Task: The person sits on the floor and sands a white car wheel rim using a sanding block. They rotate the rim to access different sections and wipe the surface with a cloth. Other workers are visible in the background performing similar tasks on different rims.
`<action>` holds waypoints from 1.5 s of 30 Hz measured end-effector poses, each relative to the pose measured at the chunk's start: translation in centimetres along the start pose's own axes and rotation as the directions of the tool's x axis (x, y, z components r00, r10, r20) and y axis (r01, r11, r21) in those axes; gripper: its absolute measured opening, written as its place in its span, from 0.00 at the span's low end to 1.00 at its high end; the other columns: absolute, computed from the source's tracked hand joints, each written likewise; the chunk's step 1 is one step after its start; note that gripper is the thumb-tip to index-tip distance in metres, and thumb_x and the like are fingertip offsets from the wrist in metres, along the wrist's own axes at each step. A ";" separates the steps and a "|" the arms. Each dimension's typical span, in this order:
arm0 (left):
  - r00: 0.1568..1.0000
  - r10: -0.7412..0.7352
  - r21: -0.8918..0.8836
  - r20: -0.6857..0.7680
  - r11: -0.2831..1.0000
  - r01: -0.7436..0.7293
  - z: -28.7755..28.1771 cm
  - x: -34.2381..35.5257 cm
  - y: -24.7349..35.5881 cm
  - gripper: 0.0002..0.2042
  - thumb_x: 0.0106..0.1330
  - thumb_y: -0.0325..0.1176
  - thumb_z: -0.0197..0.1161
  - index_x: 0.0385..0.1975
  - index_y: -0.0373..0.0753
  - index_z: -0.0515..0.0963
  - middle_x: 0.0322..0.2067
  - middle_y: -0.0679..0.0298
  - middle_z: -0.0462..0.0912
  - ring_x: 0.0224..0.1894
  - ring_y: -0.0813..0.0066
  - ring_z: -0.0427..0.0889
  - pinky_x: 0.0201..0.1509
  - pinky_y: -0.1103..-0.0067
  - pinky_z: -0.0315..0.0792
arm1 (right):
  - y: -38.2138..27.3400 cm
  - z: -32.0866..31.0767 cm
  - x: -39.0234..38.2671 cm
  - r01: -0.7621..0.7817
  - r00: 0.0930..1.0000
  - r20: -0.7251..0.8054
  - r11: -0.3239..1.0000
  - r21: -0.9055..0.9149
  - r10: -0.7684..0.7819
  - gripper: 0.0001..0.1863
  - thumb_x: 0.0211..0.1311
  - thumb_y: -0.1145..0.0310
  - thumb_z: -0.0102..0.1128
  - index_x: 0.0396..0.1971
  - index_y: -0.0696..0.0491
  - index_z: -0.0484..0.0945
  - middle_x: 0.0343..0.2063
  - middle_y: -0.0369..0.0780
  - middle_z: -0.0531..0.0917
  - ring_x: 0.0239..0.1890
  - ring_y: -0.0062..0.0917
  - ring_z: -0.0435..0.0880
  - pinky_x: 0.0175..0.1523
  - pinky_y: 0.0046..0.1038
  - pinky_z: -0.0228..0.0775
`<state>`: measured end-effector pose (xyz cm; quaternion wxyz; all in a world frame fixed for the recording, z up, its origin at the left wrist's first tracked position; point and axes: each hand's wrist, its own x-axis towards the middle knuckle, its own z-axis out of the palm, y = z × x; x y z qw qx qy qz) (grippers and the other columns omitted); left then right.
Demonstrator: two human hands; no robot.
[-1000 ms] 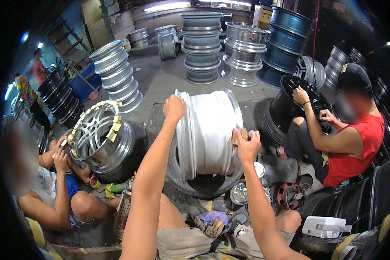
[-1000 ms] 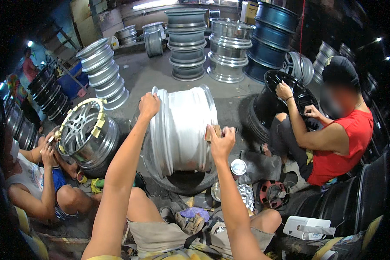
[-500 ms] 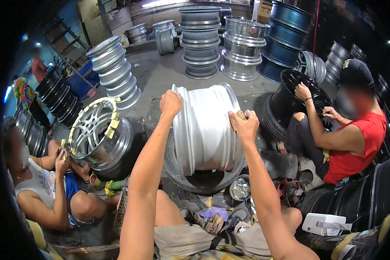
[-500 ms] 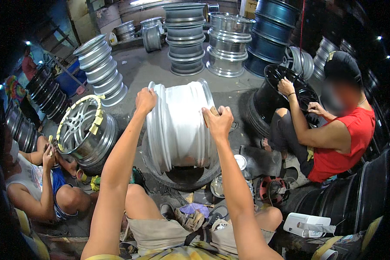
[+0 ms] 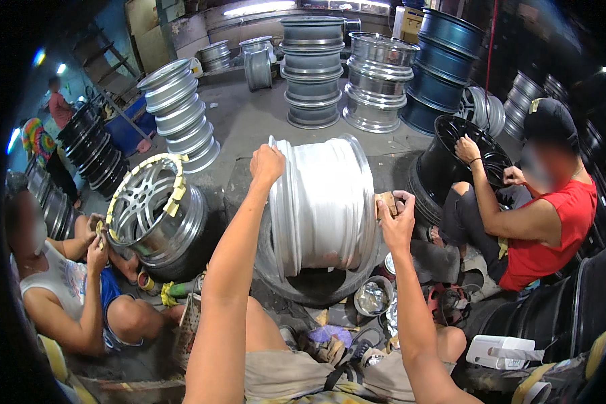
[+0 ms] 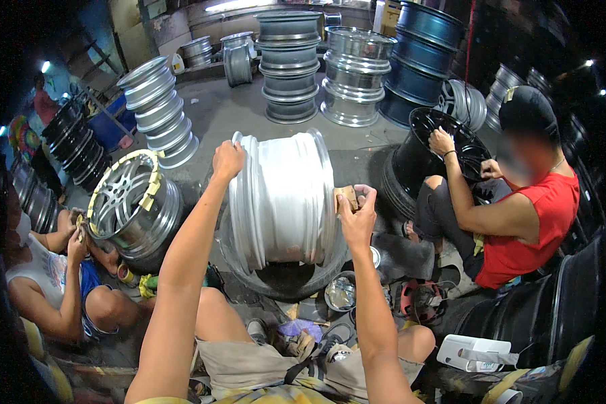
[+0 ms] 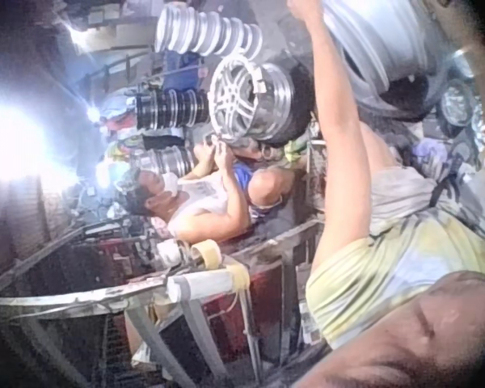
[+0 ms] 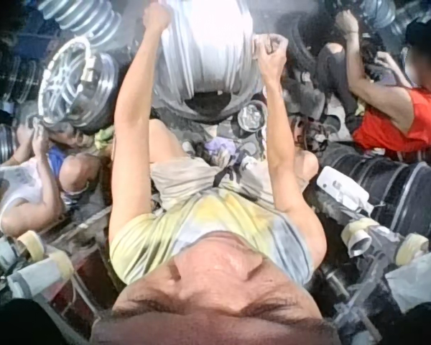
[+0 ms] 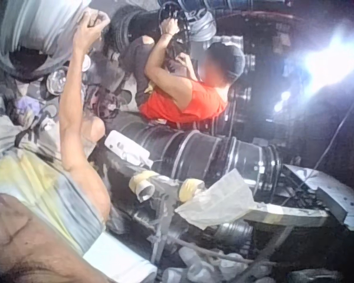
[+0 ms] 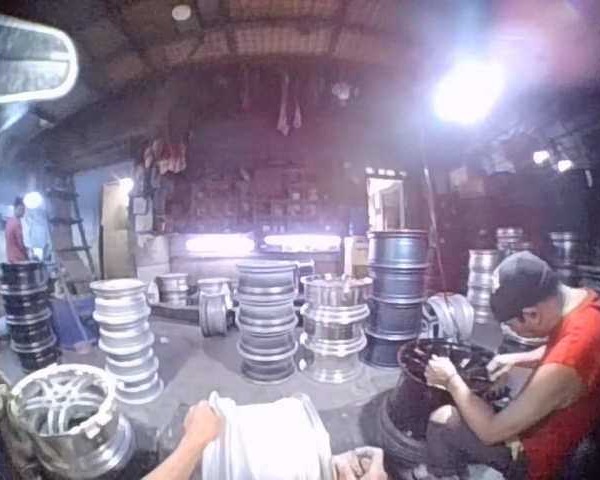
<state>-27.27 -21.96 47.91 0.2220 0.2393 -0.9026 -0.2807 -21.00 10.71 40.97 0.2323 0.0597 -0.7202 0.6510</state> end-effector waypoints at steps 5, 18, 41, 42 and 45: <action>1.000 0.022 0.037 0.014 0.999 -0.022 0.3 0.9 -0.9 0.20 0.76 0.41 0.53 0.45 0.28 0.83 0.48 0.37 0.86 0.54 0.36 0.84 0.59 0.53 0.76 | -0.2 0.5 -0.2 0.051 0.993 0.113 0.992 -0.111 -0.038 0.17 0.68 0.59 0.71 0.36 0.60 0.81 0.28 0.44 0.85 0.31 0.28 0.85 0.41 0.33 0.76; 0.999 0.041 0.002 0.006 0.999 -0.041 0.5 0.6 -1.0 0.20 0.76 0.42 0.53 0.43 0.28 0.84 0.46 0.38 0.86 0.52 0.36 0.85 0.58 0.53 0.77 | -3.7 1.6 -2.4 0.546 0.824 0.406 0.748 -0.377 -0.396 0.16 0.67 0.69 0.65 0.52 0.58 0.82 0.35 0.46 0.79 0.36 0.43 0.84 0.43 0.41 0.77; 0.997 -0.018 -0.098 0.079 0.995 0.026 -1.0 0.3 -0.8 0.21 0.75 0.43 0.54 0.46 0.27 0.83 0.48 0.37 0.85 0.55 0.36 0.83 0.60 0.53 0.76 | -3.0 6.2 -0.5 0.700 0.708 0.572 0.303 -0.647 -0.414 0.25 0.57 0.79 0.59 0.58 0.63 0.78 0.41 0.43 0.81 0.44 0.35 0.83 0.50 0.35 0.75; 0.997 -0.018 -0.105 0.069 0.994 0.025 -0.8 0.4 -0.7 0.21 0.75 0.43 0.54 0.46 0.27 0.83 0.48 0.37 0.85 0.55 0.36 0.83 0.60 0.53 0.76 | -2.9 5.0 -2.1 0.719 0.690 0.596 0.292 -0.631 -0.411 0.26 0.57 0.79 0.59 0.58 0.63 0.78 0.42 0.43 0.82 0.45 0.35 0.83 0.51 0.35 0.75; 1.000 -0.010 -0.103 0.029 0.995 0.013 0.3 -0.1 -0.2 0.19 0.75 0.40 0.55 0.44 0.28 0.86 0.46 0.39 0.87 0.52 0.38 0.86 0.57 0.55 0.78 | -2.7 4.6 -2.1 0.733 0.676 0.591 0.325 -0.597 -0.440 0.23 0.57 0.80 0.57 0.55 0.62 0.79 0.40 0.46 0.81 0.43 0.39 0.83 0.49 0.38 0.76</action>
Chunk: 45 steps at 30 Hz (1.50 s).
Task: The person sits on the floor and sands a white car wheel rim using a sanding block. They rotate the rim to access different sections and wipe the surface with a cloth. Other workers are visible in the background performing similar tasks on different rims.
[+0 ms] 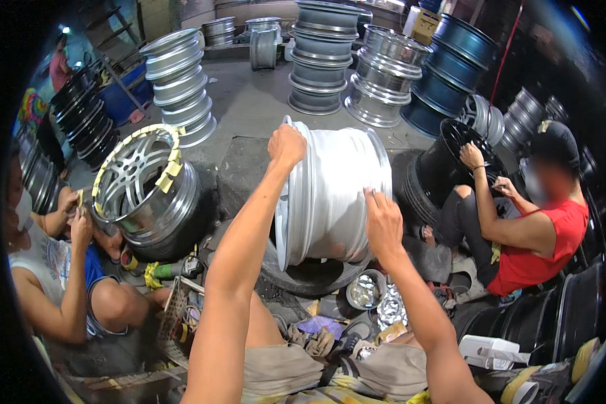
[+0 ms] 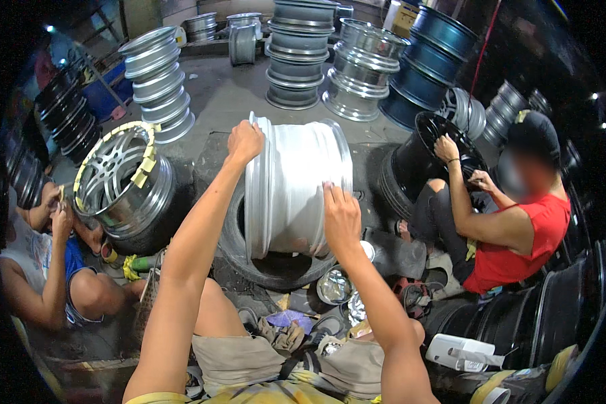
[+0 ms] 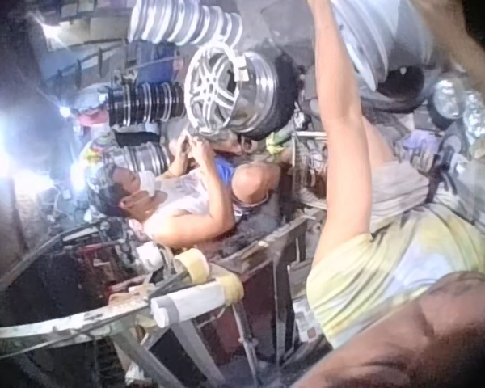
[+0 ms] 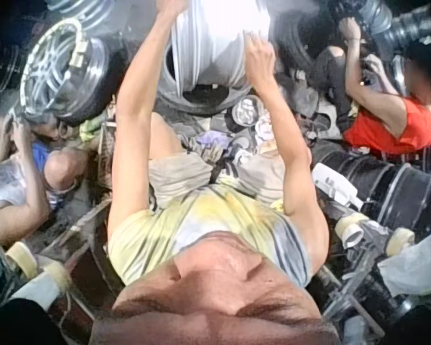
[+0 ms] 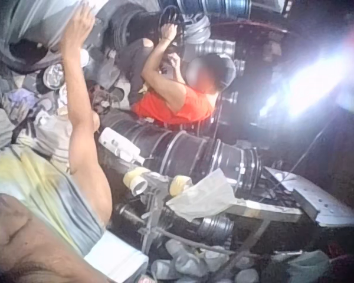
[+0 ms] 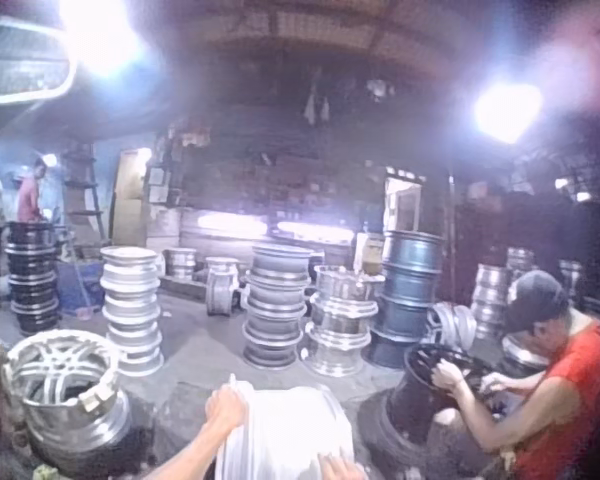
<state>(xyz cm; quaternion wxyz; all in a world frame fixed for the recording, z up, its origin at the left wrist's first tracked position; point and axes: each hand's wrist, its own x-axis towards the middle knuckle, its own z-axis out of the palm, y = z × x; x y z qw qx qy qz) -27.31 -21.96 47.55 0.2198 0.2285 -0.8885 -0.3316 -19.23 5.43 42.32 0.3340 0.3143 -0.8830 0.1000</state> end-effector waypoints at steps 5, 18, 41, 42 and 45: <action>1.000 0.018 0.019 0.007 1.000 -0.018 -0.6 0.2 0.3 0.19 0.75 0.40 0.55 0.42 0.28 0.85 0.45 0.38 0.87 0.51 0.38 0.86 0.57 0.55 0.79 | 1.5 2.0 5.7 -0.084 0.996 -0.009 0.996 0.016 0.084 0.23 0.56 0.82 0.57 0.54 0.62 0.79 0.44 0.44 0.83 0.43 0.39 0.83 0.49 0.37 0.76; 0.999 0.030 0.033 -0.041 0.999 -0.029 -0.6 0.4 -1.4 0.19 0.75 0.40 0.54 0.41 0.27 0.85 0.44 0.39 0.88 0.50 0.37 0.86 0.56 0.55 0.79 | 4.8 -2.1 0.5 0.162 0.978 0.112 0.977 0.139 -0.178 0.26 0.56 0.81 0.58 0.57 0.58 0.80 0.38 0.43 0.80 0.43 0.37 0.80 0.50 0.38 0.73; 0.999 0.023 0.051 0.032 0.998 -0.025 0.1 0.3 0.2 0.20 0.76 0.41 0.52 0.45 0.28 0.83 0.46 0.38 0.86 0.52 0.37 0.84 0.58 0.53 0.77 | 6.4 -0.8 2.2 0.097 0.992 0.048 0.955 0.281 -0.115 0.20 0.64 0.79 0.58 0.56 0.59 0.81 0.34 0.45 0.80 0.38 0.42 0.82 0.45 0.41 0.75; 0.999 0.023 0.058 0.042 0.998 -0.025 0.0 0.4 0.1 0.20 0.76 0.41 0.52 0.45 0.28 0.83 0.47 0.38 0.86 0.53 0.36 0.84 0.59 0.53 0.77 | 6.1 -0.7 3.8 0.096 0.993 0.032 0.952 0.292 -0.110 0.20 0.63 0.79 0.57 0.56 0.59 0.81 0.34 0.45 0.80 0.38 0.42 0.82 0.45 0.41 0.75; 0.999 0.022 0.048 0.026 0.999 -0.023 -0.6 0.6 -0.6 0.20 0.76 0.41 0.52 0.45 0.28 0.83 0.47 0.38 0.86 0.53 0.36 0.84 0.59 0.53 0.76 | 6.2 -0.3 2.4 0.092 0.992 0.049 0.938 0.334 -0.115 0.20 0.62 0.80 0.57 0.55 0.59 0.81 0.34 0.46 0.81 0.39 0.42 0.82 0.45 0.42 0.75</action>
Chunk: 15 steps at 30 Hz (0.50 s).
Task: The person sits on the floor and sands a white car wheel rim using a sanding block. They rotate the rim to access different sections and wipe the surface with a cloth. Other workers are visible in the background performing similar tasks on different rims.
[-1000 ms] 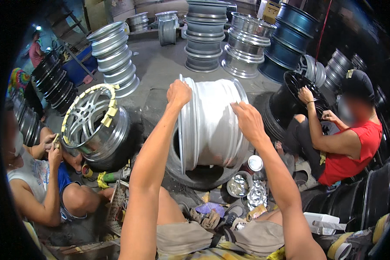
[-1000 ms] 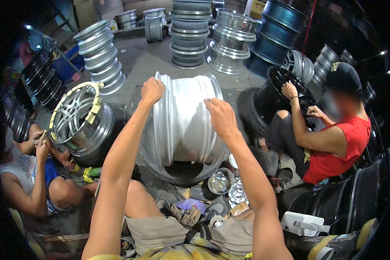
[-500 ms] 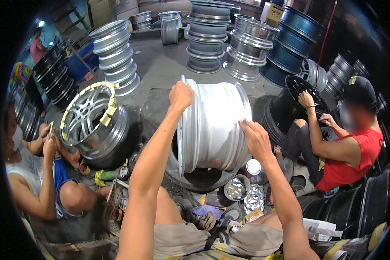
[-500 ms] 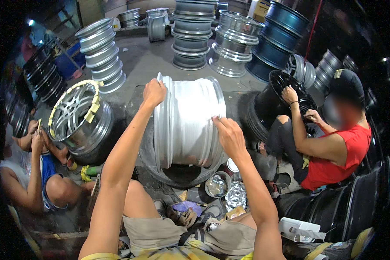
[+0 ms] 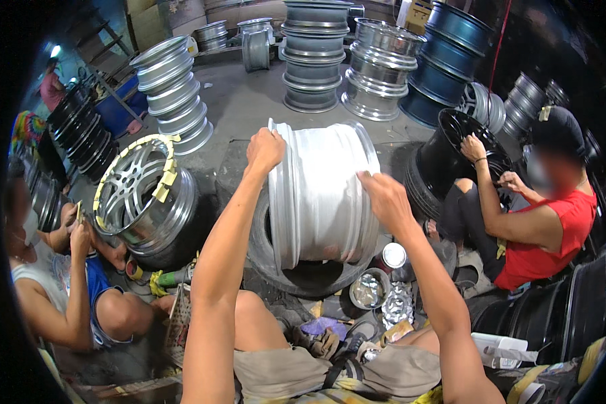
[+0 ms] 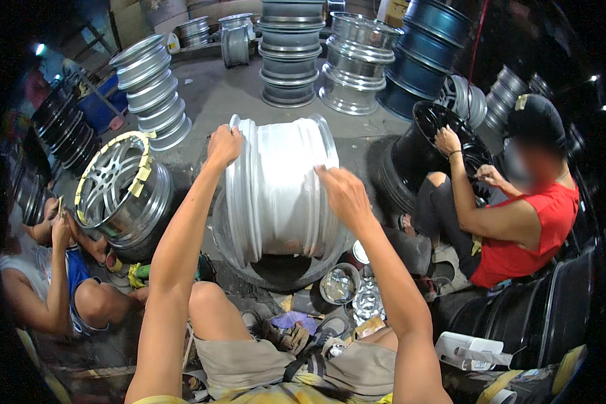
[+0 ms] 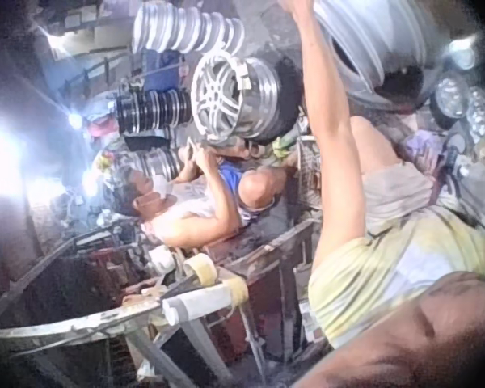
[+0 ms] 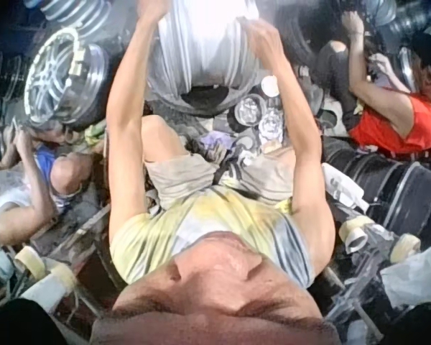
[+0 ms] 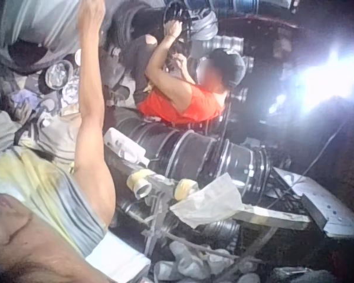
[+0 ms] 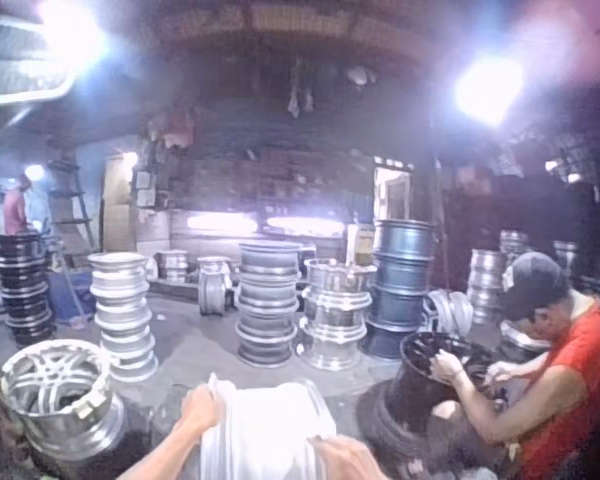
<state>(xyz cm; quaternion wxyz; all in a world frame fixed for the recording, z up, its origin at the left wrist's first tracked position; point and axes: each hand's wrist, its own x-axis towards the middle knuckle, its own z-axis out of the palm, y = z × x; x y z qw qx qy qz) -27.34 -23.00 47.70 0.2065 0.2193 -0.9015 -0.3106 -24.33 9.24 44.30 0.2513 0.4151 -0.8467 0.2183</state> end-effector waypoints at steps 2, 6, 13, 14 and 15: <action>1.000 -0.018 0.004 -0.001 1.000 0.018 0.3 -0.7 0.0 0.20 0.76 0.41 0.52 0.45 0.28 0.83 0.47 0.38 0.86 0.53 0.36 0.84 0.59 0.53 0.77 | -0.2 0.0 -1.5 0.041 0.999 -0.034 0.999 -0.004 -0.041 0.20 0.62 0.80 0.56 0.54 0.59 0.82 0.34 0.47 0.81 0.38 0.42 0.83 0.45 0.41 0.75; 1.000 0.003 0.024 0.020 1.000 -0.004 0.5 0.0 0.4 0.20 0.76 0.42 0.52 0.46 0.29 0.83 0.48 0.38 0.86 0.54 0.36 0.84 0.60 0.53 0.76 | -0.5 -0.3 0.5 -0.025 0.999 -0.035 0.999 -0.041 0.024 0.20 0.61 0.81 0.57 0.54 0.59 0.82 0.34 0.47 0.81 0.38 0.42 0.83 0.46 0.40 0.76; 0.999 -0.037 0.056 0.034 0.998 0.035 0.8 -0.4 0.5 0.20 0.76 0.43 0.52 0.48 0.29 0.83 0.49 0.39 0.86 0.55 0.38 0.84 0.61 0.53 0.75 | -1.6 0.0 -2.3 -0.118 0.992 -0.058 0.992 -0.041 0.116 0.17 0.63 0.79 0.59 0.52 0.61 0.82 0.36 0.48 0.83 0.40 0.42 0.85 0.46 0.41 0.77; 0.999 -0.026 0.069 0.039 0.997 0.023 1.0 -0.3 1.1 0.20 0.76 0.43 0.52 0.49 0.30 0.82 0.49 0.39 0.86 0.55 0.38 0.83 0.61 0.53 0.75 | -1.3 -0.1 -0.9 -0.097 0.993 -0.078 0.995 -0.038 0.094 0.17 0.63 0.79 0.58 0.52 0.61 0.82 0.36 0.47 0.82 0.40 0.42 0.85 0.46 0.41 0.78; 0.999 -0.020 0.063 0.040 0.998 0.018 0.8 -0.2 1.2 0.20 0.76 0.42 0.52 0.49 0.30 0.82 0.49 0.39 0.85 0.55 0.38 0.83 0.61 0.53 0.75 | -1.1 0.1 0.8 -0.076 0.993 -0.099 0.996 -0.037 0.072 0.17 0.63 0.79 0.58 0.52 0.61 0.82 0.36 0.47 0.82 0.40 0.42 0.85 0.46 0.41 0.78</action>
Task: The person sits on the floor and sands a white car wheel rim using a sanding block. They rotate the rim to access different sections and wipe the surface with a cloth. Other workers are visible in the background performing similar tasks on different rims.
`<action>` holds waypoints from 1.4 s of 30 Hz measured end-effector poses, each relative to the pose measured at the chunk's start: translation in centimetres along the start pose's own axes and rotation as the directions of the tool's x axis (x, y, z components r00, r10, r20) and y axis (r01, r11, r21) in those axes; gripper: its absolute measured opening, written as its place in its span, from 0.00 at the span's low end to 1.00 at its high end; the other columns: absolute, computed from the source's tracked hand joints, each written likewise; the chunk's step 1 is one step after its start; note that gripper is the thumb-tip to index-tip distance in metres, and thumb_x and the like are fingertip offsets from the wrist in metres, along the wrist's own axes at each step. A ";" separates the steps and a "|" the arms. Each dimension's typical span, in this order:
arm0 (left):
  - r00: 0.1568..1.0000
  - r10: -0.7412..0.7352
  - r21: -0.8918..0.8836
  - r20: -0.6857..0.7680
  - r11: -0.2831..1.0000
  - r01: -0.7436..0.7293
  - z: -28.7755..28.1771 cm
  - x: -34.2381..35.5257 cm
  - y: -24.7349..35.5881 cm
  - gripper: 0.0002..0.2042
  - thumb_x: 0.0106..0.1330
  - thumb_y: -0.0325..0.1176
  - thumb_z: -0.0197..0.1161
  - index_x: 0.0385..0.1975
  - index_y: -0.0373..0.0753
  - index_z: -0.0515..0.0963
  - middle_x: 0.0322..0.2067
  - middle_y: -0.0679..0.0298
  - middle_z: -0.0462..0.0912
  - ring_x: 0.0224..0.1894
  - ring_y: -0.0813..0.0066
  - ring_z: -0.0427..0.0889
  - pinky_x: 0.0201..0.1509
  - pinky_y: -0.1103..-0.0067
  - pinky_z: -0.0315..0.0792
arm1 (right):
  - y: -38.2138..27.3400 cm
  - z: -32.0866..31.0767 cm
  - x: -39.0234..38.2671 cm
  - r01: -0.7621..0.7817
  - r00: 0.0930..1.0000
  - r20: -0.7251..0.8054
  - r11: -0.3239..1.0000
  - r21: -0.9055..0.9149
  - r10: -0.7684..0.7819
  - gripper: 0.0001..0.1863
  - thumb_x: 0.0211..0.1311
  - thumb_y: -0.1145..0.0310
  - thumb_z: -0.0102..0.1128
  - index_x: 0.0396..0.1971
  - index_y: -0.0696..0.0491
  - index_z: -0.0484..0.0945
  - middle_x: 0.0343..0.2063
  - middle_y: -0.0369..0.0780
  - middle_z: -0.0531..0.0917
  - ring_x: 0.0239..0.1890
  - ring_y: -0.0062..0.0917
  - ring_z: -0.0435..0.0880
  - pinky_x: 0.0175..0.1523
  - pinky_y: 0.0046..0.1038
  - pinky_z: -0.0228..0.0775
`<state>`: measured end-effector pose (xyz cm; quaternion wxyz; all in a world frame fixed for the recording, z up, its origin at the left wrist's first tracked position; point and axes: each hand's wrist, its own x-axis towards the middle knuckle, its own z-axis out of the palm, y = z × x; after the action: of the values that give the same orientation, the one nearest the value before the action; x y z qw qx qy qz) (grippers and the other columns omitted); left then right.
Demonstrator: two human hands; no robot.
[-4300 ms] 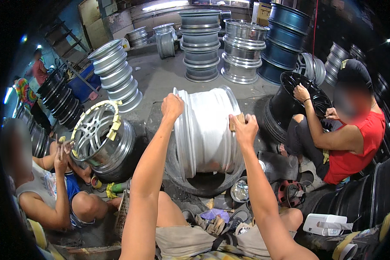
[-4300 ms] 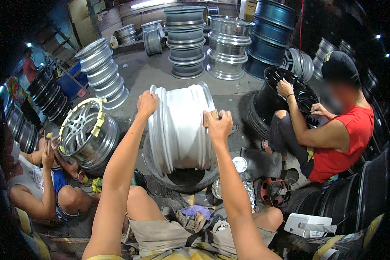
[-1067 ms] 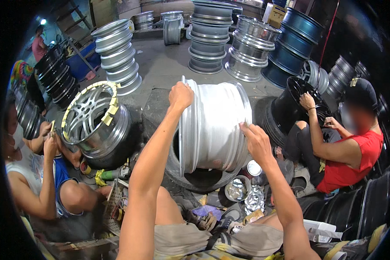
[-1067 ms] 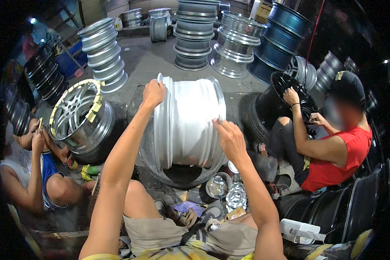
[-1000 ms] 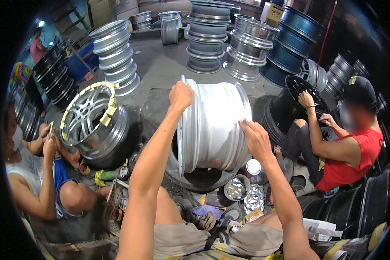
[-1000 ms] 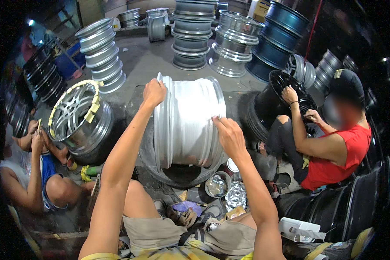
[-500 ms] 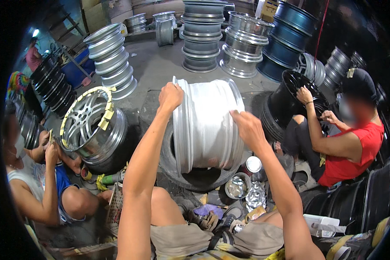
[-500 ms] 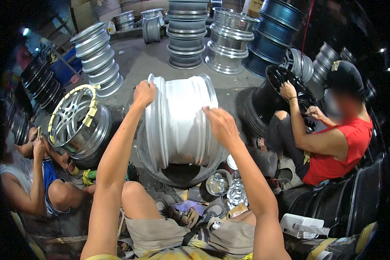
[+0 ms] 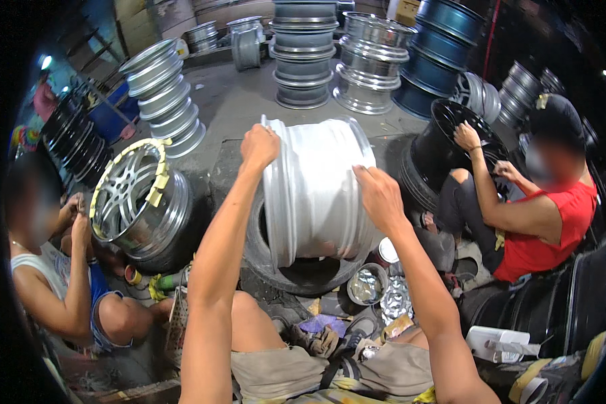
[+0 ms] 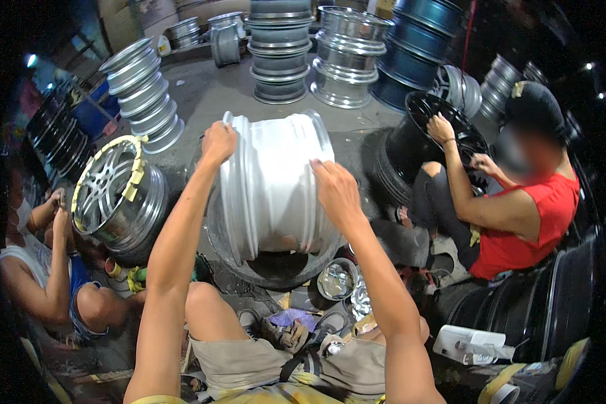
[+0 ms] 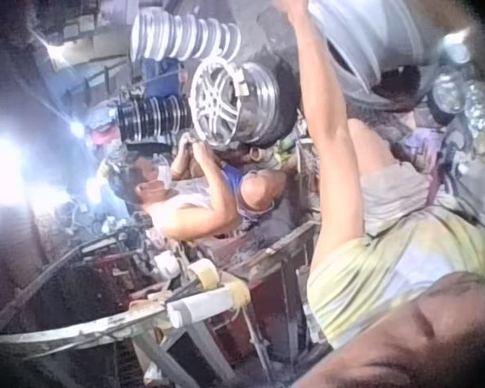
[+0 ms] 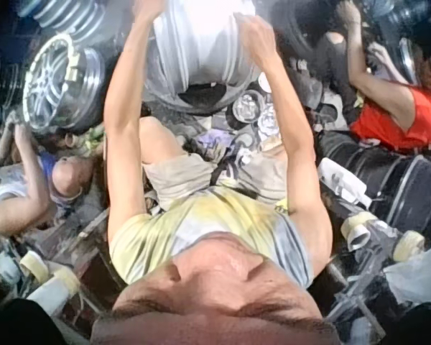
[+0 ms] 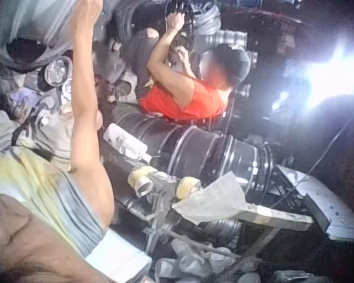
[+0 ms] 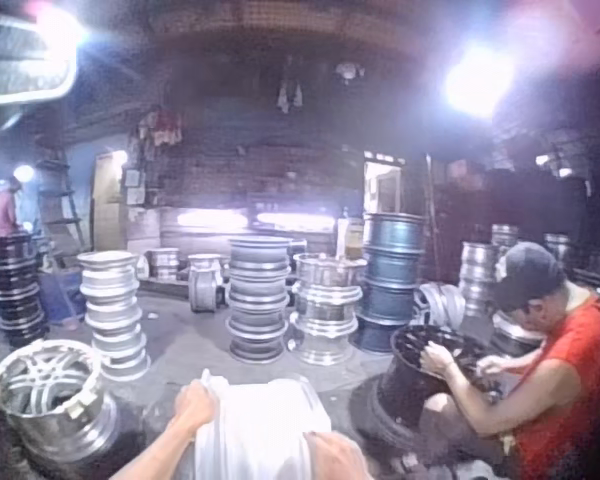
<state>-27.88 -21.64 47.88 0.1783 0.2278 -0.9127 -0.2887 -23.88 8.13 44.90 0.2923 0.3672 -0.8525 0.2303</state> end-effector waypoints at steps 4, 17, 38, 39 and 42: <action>1.000 0.002 0.004 -0.011 1.000 -0.002 -1.0 0.3 -1.2 0.20 0.76 0.42 0.52 0.49 0.29 0.82 0.50 0.38 0.85 0.56 0.38 0.83 0.61 0.53 0.75 | -0.8 0.3 -1.8 0.031 0.999 -0.012 0.999 0.027 -0.030 0.18 0.62 0.80 0.58 0.52 0.61 0.81 0.36 0.47 0.82 0.40 0.43 0.84 0.46 0.42 0.78; 0.999 0.041 0.021 -0.017 0.999 -0.041 0.0 -0.2 0.0 0.21 0.75 0.42 0.53 0.44 0.27 0.84 0.47 0.37 0.86 0.53 0.36 0.84 0.59 0.53 0.77 | 0.2 -0.2 -2.6 0.022 1.000 0.001 0.999 0.034 -0.022 0.17 0.65 0.78 0.55 0.52 0.60 0.82 0.33 0.49 0.81 0.36 0.46 0.83 0.42 0.42 0.76; 0.999 0.021 -0.044 -0.040 0.999 -0.022 -0.6 -0.2 0.0 0.19 0.75 0.40 0.53 0.44 0.28 0.84 0.47 0.38 0.86 0.53 0.37 0.85 0.58 0.54 0.77 | -1.7 1.8 0.2 -0.123 0.992 0.003 0.988 -0.094 0.124 0.14 0.65 0.78 0.56 0.49 0.58 0.83 0.37 0.45 0.83 0.42 0.39 0.84 0.47 0.41 0.75; 0.999 0.029 -0.051 -0.038 0.998 -0.031 -0.5 -0.3 0.1 0.19 0.75 0.40 0.53 0.44 0.27 0.84 0.47 0.38 0.86 0.53 0.37 0.85 0.58 0.54 0.77 | -1.4 2.0 1.1 -0.135 0.991 -0.019 0.983 -0.126 0.133 0.14 0.65 0.78 0.57 0.48 0.57 0.83 0.37 0.45 0.83 0.42 0.39 0.84 0.46 0.41 0.73; 1.000 0.009 -0.053 -0.018 0.999 -0.010 -1.0 0.2 -0.8 0.20 0.75 0.40 0.53 0.43 0.27 0.84 0.47 0.37 0.86 0.53 0.38 0.85 0.58 0.54 0.77 | -2.1 2.4 2.2 -0.147 0.989 -0.042 0.965 -0.216 0.141 0.13 0.68 0.72 0.60 0.50 0.53 0.84 0.37 0.43 0.83 0.42 0.36 0.82 0.46 0.38 0.64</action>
<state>-27.32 -22.72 48.22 0.1937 0.2213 -0.9042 -0.3099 -24.32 4.27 44.99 0.3243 0.2671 -0.8931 0.1607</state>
